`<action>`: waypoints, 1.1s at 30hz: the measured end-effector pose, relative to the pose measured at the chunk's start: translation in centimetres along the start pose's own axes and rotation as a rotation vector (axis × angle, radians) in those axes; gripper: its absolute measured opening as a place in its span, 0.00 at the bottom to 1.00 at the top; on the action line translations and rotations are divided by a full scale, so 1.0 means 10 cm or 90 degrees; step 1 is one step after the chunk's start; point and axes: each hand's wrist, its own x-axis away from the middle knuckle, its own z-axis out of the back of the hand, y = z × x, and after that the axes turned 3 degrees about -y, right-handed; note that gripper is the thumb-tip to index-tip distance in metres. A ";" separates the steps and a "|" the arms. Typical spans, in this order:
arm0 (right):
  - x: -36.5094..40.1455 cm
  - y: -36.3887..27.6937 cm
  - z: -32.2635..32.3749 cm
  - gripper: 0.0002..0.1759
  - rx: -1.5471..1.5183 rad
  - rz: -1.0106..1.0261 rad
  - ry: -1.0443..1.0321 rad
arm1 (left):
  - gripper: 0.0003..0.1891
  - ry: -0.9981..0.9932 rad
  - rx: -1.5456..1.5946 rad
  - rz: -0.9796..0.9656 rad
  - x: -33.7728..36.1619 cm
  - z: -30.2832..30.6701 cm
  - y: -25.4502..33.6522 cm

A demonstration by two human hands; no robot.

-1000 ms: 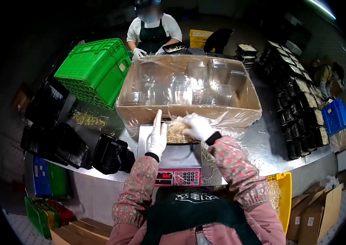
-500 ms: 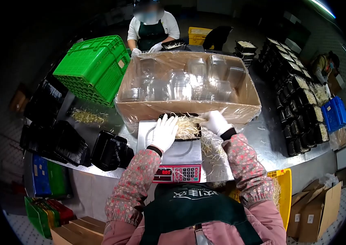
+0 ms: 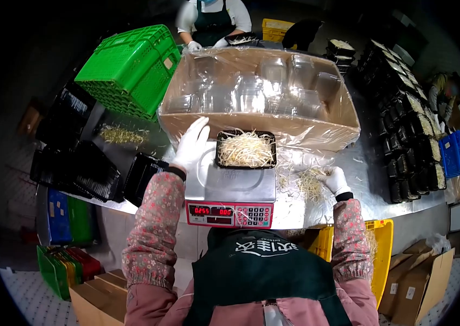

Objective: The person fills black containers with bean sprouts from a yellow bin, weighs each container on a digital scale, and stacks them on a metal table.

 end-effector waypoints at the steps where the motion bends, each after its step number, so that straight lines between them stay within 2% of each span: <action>1: 0.05 -0.06 0.01 0.11 -0.042 -0.012 -0.001 | 0.24 -0.009 -0.017 0.013 -0.04 -0.02 -0.01; 2: 0.08 -0.15 -0.02 0.11 -0.085 -0.025 -0.002 | 0.25 -0.019 -0.035 0.027 -0.09 -0.06 0.10; 3: 0.06 -0.19 -0.09 0.11 -0.155 0.043 0.029 | 0.25 -0.025 -0.074 -0.003 -0.13 -0.15 0.18; 4: 0.00 -0.18 -0.13 0.11 -0.153 0.043 0.020 | 0.25 -0.031 -0.114 -0.035 -0.17 -0.27 0.25; 6: 0.06 -0.62 -0.10 0.11 -0.150 0.025 -0.027 | 0.24 -0.119 -0.196 -0.120 -0.22 -0.59 0.36; 8: 0.02 -0.69 -0.14 0.13 -0.159 0.011 -0.043 | 0.26 -0.409 -0.267 -0.176 -0.13 -0.76 0.66; 10: -0.05 -0.63 -0.18 0.15 -0.126 0.128 -0.013 | 0.27 -0.178 -0.356 -0.300 0.11 -1.12 0.51; 12: 0.01 -0.80 -0.15 0.16 -0.178 0.088 -0.019 | 0.32 -0.221 -0.319 -0.240 0.09 -1.13 0.52; 14: 0.00 -0.85 -0.06 0.16 -0.197 0.074 0.014 | 0.37 -0.231 -0.278 -0.237 0.12 -1.02 0.55; 15: -0.02 -0.89 -0.01 0.16 -0.278 0.057 -0.007 | 0.43 -0.249 -0.222 -0.230 0.08 -0.95 0.58; 16: -0.04 -0.94 0.04 0.17 -0.249 0.043 0.005 | 0.44 -0.273 -0.176 -0.198 0.06 -0.87 0.60; 18: -0.11 -1.07 0.11 0.17 -0.228 0.110 0.031 | 0.42 -0.202 -0.084 -0.173 0.05 -0.62 0.67; 19: -0.17 -1.12 0.11 0.17 -0.257 0.161 0.039 | 0.39 -0.130 0.026 -0.112 0.09 -0.58 0.62; 20: -0.18 -1.30 0.15 0.17 -0.195 0.194 0.053 | 0.36 -0.061 0.135 -0.050 0.13 -0.57 0.54; 23: -0.26 -1.78 0.08 0.17 -0.148 0.294 0.033 | 0.28 0.022 0.241 0.035 0.19 -0.52 0.34; 26: -0.41 -2.10 -0.27 0.17 -0.005 0.331 -0.010 | 0.28 0.014 0.157 -0.032 0.19 -0.75 0.01; 28: -0.48 -2.22 -0.57 0.18 0.154 0.353 -0.046 | 0.26 -0.004 0.109 -0.010 0.24 -0.72 0.39; 30: -0.62 -2.14 -0.86 0.19 0.204 0.325 -0.131 | 0.23 -0.112 -0.119 -0.053 0.24 -0.74 0.42; 31: -0.67 -2.06 -0.92 0.19 0.181 0.328 -0.123 | 0.20 -0.079 -0.197 -0.118 0.24 -0.81 0.37; 33: -0.62 -2.07 -0.73 0.19 0.138 0.295 -0.115 | 0.19 -0.068 -0.204 -0.105 0.26 -0.87 0.30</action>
